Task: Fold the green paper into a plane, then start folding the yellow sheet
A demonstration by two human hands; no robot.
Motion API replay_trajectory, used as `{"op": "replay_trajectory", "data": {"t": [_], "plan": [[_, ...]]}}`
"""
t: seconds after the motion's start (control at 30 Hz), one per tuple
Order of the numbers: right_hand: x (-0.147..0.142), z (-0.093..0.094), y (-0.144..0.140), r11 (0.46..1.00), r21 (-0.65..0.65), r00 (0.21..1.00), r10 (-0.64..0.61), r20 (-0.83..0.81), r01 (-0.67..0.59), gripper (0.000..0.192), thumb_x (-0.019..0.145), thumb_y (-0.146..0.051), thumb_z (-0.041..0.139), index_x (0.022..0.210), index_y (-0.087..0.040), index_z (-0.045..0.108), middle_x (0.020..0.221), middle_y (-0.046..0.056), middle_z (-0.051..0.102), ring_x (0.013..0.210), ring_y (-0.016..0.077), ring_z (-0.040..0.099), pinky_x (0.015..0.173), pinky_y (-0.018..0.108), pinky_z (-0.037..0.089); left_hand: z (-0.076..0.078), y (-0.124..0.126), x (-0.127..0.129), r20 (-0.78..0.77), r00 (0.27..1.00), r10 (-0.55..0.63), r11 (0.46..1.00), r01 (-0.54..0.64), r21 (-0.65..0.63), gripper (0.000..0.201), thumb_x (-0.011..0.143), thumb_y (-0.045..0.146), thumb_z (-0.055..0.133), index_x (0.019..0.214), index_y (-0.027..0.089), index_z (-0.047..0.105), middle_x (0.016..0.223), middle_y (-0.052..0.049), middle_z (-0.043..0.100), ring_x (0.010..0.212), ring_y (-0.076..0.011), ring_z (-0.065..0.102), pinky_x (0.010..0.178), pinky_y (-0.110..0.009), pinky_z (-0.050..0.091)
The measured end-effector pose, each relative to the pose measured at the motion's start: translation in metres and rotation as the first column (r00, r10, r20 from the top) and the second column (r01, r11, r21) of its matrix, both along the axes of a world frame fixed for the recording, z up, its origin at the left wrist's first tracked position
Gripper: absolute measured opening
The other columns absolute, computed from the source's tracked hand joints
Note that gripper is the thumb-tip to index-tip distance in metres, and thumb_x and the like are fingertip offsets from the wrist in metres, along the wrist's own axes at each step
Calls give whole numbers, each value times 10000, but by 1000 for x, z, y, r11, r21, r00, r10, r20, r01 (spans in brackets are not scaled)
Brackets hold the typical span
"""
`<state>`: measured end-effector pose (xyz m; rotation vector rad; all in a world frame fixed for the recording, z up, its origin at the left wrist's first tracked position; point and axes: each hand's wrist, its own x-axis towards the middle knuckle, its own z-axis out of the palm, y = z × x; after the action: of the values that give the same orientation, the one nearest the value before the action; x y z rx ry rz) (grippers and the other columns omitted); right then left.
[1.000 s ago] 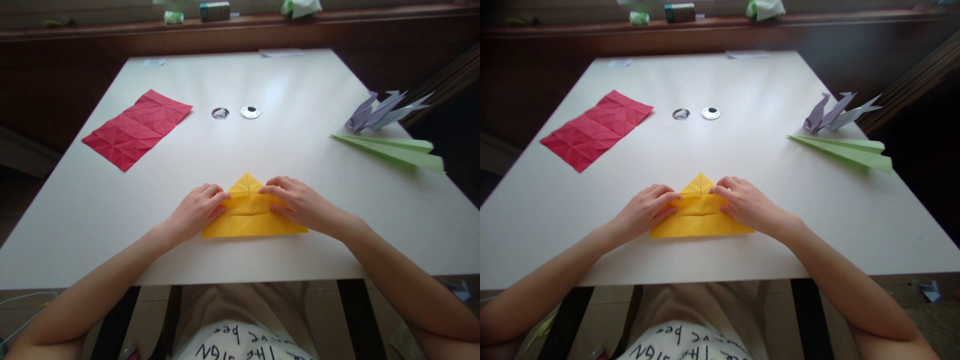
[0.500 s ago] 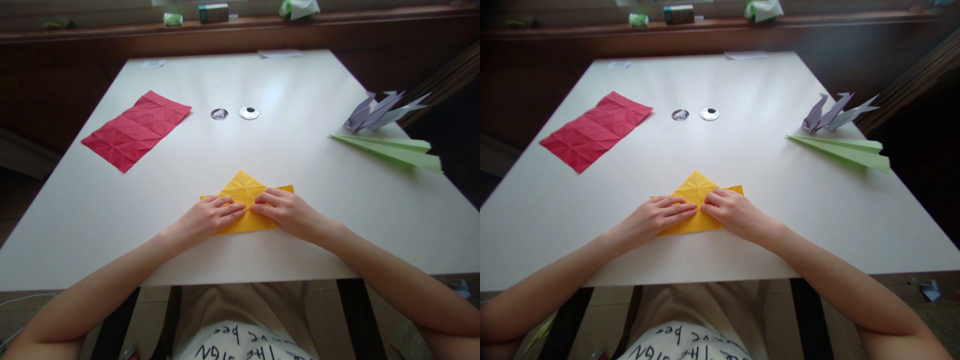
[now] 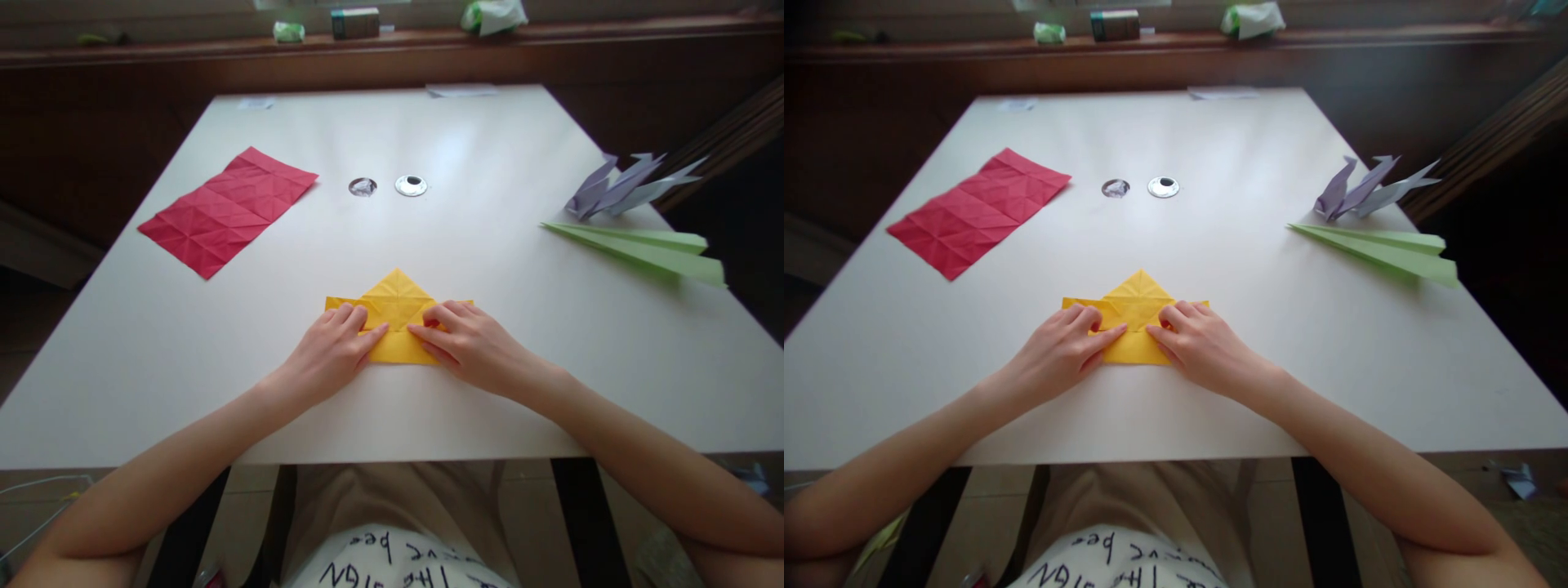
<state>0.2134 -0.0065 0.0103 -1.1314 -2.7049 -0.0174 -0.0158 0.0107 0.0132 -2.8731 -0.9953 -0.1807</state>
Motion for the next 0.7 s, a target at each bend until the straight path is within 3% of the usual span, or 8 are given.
{"op": "replay_trajectory", "data": {"t": [0.13, 0.27, 0.37, 0.7], "plan": [[4, 6, 2, 999, -12, 999, 30, 32, -30, 268, 893, -229, 394, 1024, -179, 621, 887, 88, 585, 820, 179, 500, 743, 312, 399, 9, -2, -4, -97, 993, 61, 992, -71, -106, 307, 853, 223, 453, 1134, 215, 578, 751, -53, 623, 693, -176, 563, 613, -286, 421], [8, 10, 3, 999, -39, 998, 36, 58, -34, 268, 888, -237, 400, 1002, -192, 638, 840, 80, 590, 801, 178, 506, 720, 306, 394, 19, -3, -7, -183, 967, 179, 954, -215, -207, 342, 844, 244, 425, 1154, 250, 570, 724, -39, 673, 641, -178, 606, 554, -259, 401], [11, 13, 3, 997, -73, 997, 20, 69, -15, 267, 883, -253, 409, 1002, -205, 643, 811, 67, 595, 783, 172, 515, 707, 299, 392, 26, -3, -11, -232, 938, 257, 929, -306, -207, 352, 827, 272, 418, 1135, 270, 589, 683, -45, 672, 572, -183, 605, 494, -247, 364], [26, 23, 7, 982, -188, 996, 10, 85, 6, 238, 847, -260, 483, 1021, -262, 645, 762, 16, 633, 727, 139, 555, 685, 262, 387, 37, 3, -32, -303, 906, 297, 912, -363, -190, 313, 813, 313, 424, 1016, 288, 661, 577, -37, 632, 512, -178, 567, 451, -240, 240]]}}
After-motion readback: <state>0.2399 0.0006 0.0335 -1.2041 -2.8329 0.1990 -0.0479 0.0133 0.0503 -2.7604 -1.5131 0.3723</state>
